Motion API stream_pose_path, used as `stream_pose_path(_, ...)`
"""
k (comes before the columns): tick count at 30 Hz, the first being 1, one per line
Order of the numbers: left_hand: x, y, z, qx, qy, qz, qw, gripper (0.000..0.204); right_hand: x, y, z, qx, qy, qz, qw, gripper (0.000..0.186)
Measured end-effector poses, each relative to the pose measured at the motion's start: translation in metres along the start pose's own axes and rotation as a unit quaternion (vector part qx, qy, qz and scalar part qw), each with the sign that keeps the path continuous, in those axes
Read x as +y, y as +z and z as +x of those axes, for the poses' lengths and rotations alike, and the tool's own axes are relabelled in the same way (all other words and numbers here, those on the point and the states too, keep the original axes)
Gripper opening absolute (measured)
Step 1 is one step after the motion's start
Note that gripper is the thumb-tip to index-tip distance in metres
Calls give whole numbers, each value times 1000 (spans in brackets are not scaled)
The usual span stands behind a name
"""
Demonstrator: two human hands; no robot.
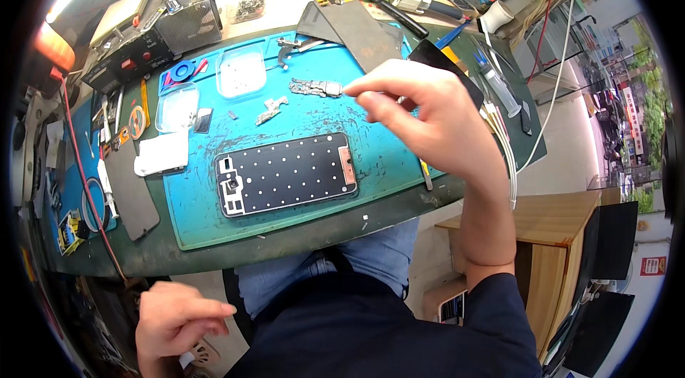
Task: The person repairs a smartphone by connecting internal ribbon cables and testing the device. They use tweezers to align and press the connectors, then plug in a charging cable to verify the screen lights up and the device powers on.
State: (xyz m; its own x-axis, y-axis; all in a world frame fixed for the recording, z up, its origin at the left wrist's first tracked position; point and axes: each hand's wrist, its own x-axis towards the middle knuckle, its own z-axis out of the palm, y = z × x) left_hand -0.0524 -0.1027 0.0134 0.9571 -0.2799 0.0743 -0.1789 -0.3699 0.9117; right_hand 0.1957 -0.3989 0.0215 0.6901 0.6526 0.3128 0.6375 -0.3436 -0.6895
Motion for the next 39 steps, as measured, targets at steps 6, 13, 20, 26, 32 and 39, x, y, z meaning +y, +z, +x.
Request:
stream_pose_path(6,-5,6,70,113,95,319,936,49,-9,-16,-35,61,89,-145,983,17)
stream_pose_path(13,-10,10,105,48,26,382,923,89,2,11,-70,72,97,-277,953,32)
stream_pose_path(20,-14,10,106,61,52,356,931,93,4,15,-67,129,118,-119,977,34)
stream_pose_path(26,-34,7,94,135,59,265,953,69,-5,12,-69,77,217,470,852,38)
stream_pose_path(32,-39,0,87,203,0,245,948,14,-13,41,-53,-35,5,286,958,23)
stream_pose_path(39,-44,-1,88,197,-30,213,957,14,-42,84,-27,-29,-115,56,991,32)
